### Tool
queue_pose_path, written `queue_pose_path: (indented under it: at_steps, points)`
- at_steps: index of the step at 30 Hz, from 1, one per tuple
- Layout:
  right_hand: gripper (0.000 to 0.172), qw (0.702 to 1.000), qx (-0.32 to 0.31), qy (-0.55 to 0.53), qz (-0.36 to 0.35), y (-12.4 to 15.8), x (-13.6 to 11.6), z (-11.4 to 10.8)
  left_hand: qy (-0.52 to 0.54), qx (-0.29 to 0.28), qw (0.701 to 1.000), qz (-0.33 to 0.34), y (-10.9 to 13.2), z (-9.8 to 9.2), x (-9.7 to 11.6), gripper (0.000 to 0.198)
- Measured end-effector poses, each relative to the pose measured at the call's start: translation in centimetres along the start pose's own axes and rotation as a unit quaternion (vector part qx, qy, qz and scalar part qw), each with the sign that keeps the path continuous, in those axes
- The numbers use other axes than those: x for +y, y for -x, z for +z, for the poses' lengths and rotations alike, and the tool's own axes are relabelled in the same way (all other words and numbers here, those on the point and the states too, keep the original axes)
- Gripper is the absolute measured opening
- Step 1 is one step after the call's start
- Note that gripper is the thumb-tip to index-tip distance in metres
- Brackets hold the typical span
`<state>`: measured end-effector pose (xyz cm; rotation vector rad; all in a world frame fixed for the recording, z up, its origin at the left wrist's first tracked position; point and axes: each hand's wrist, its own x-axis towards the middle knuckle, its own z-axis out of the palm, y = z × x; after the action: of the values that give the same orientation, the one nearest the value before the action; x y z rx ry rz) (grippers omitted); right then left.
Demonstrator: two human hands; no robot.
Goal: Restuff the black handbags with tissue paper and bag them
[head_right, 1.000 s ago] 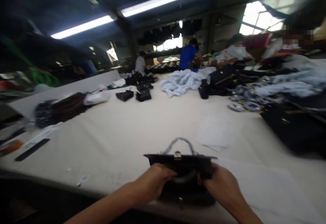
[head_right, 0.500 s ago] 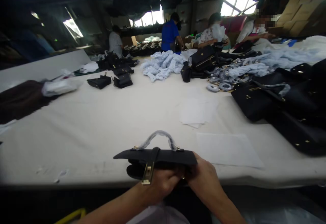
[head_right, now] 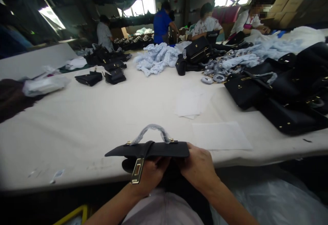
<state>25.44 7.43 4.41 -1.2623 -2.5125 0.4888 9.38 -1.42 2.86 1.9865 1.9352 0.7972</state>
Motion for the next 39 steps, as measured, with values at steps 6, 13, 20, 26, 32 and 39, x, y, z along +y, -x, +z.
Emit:
queue_pose_path:
  at_steps: [6,13,20,26,32,39]
  points:
    - [0.010,0.999,-0.040,-0.006,0.030,-1.4,0.6,0.2,0.077,0.005,0.997,-0.029,0.3,-1.2,-2.0,0.030]
    - [0.020,0.998,0.006,0.049,-0.030,-0.5,0.9,1.1,0.062,-0.058,0.996,-0.030,-3.5,-2.3,-1.9,0.022]
    - [0.024,0.978,0.064,0.111,-0.162,-0.2,-1.3,0.7,-0.024,-0.081,0.996,0.026,-4.8,-2.8,-1.9,0.016]
    - [0.017,0.983,0.015,-0.046,-0.176,-0.5,-1.0,0.8,-0.088,-0.088,0.991,0.055,-4.7,-3.6,-2.3,0.016]
    - [0.019,0.975,0.088,-0.159,-0.125,0.3,0.1,2.0,-0.079,-0.054,0.993,0.071,-4.3,-3.5,-1.4,0.013]
    - [0.014,0.955,0.120,-0.262,-0.076,0.6,0.6,3.1,0.019,-0.074,0.995,0.060,-5.5,-2.4,-2.3,0.021]
